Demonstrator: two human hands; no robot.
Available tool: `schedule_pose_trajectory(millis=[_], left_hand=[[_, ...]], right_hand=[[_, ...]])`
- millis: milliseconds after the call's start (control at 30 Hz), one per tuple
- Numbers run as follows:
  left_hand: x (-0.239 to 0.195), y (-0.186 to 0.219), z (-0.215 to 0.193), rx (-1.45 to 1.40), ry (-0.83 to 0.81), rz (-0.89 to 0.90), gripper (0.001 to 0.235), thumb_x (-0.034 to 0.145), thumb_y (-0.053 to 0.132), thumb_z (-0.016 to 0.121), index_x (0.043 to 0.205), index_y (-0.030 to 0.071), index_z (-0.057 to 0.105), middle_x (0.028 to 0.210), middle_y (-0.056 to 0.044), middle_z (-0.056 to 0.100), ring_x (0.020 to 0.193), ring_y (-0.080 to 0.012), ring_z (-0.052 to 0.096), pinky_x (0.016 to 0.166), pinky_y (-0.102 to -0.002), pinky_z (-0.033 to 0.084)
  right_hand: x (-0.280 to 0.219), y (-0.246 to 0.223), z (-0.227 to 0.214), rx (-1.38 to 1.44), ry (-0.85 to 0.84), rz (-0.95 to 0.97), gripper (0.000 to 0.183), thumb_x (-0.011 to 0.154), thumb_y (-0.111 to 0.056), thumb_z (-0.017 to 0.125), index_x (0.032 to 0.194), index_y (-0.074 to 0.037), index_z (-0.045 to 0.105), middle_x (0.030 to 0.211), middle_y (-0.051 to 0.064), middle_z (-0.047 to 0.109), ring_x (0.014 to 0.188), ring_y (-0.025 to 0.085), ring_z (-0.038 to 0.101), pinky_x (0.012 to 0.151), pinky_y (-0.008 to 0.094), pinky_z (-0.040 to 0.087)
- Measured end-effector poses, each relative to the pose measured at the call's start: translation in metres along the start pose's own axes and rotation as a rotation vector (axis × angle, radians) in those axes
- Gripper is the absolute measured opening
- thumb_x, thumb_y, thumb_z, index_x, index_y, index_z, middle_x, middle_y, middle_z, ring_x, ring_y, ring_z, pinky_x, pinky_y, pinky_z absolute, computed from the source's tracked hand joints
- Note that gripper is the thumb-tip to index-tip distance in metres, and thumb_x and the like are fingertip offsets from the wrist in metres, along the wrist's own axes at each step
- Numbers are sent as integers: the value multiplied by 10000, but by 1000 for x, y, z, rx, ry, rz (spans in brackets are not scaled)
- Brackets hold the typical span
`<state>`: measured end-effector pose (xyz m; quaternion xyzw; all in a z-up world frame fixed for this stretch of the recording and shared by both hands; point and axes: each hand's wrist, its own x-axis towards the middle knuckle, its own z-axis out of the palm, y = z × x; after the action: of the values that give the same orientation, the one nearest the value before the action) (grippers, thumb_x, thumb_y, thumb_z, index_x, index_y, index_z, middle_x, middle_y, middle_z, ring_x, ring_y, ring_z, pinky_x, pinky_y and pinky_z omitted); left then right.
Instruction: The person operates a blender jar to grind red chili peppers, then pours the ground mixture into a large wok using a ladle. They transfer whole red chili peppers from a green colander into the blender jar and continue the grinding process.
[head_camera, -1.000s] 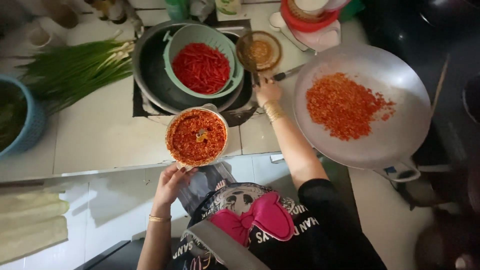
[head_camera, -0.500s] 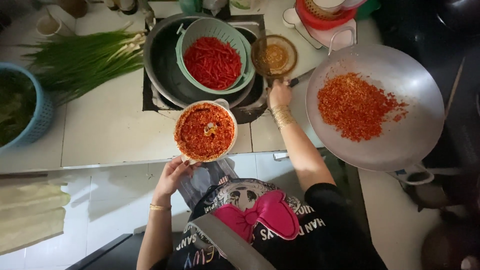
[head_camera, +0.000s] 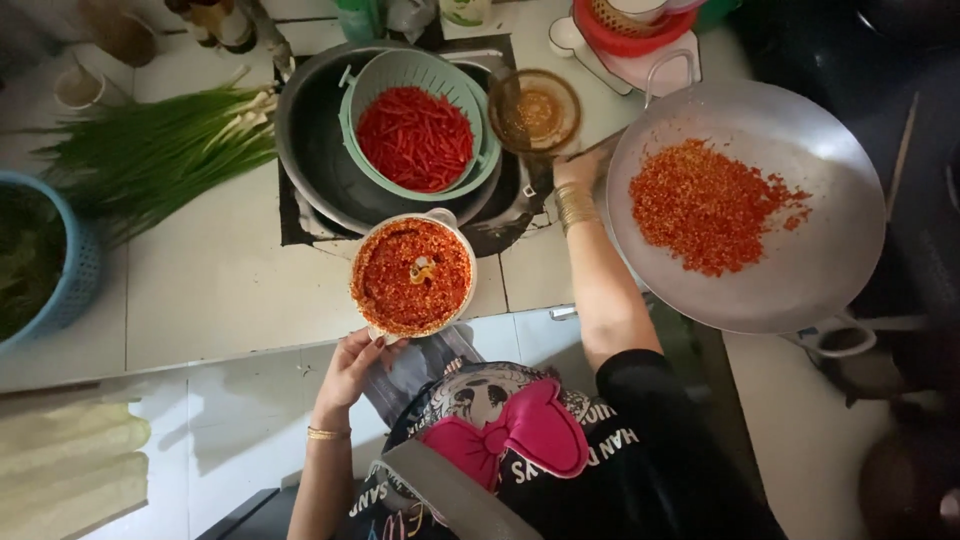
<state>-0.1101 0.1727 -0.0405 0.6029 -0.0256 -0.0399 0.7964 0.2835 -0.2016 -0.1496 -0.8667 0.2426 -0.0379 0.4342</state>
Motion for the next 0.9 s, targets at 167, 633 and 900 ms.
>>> schedule_pose_trajectory(millis=[167, 633, 900], left_hand=[[1, 1, -2, -12, -12, -9, 224, 1007, 103, 569, 982, -76, 700, 819, -208, 751, 564, -155, 652, 611, -299, 528], [3, -25, -15, -34, -15, -37, 219, 1004, 112, 582, 1019, -76, 693, 860, -225, 749, 596, -170, 650, 583, -322, 567], [9, 1, -1, -25, -4, -57, 213, 1003, 134, 594, 995, -57, 689, 843, -195, 734, 606, -147, 653, 575, -302, 569]], right_hand=[[-41, -35, -17, 59, -29, 90, 659, 942, -437, 636, 1338, 85, 568, 1289, 270, 645, 1236, 329, 644, 1023, 410, 564], [-65, 2, -16, 669, 75, 21, 522, 936, -87, 580, 1399, 75, 402, 916, 201, 665, 496, 212, 690, 472, 367, 609], [-115, 26, -29, 239, -10, -153, 577, 1040, -77, 546, 1517, 128, 295, 1389, 459, 479, 1321, 569, 475, 1085, 649, 433]])
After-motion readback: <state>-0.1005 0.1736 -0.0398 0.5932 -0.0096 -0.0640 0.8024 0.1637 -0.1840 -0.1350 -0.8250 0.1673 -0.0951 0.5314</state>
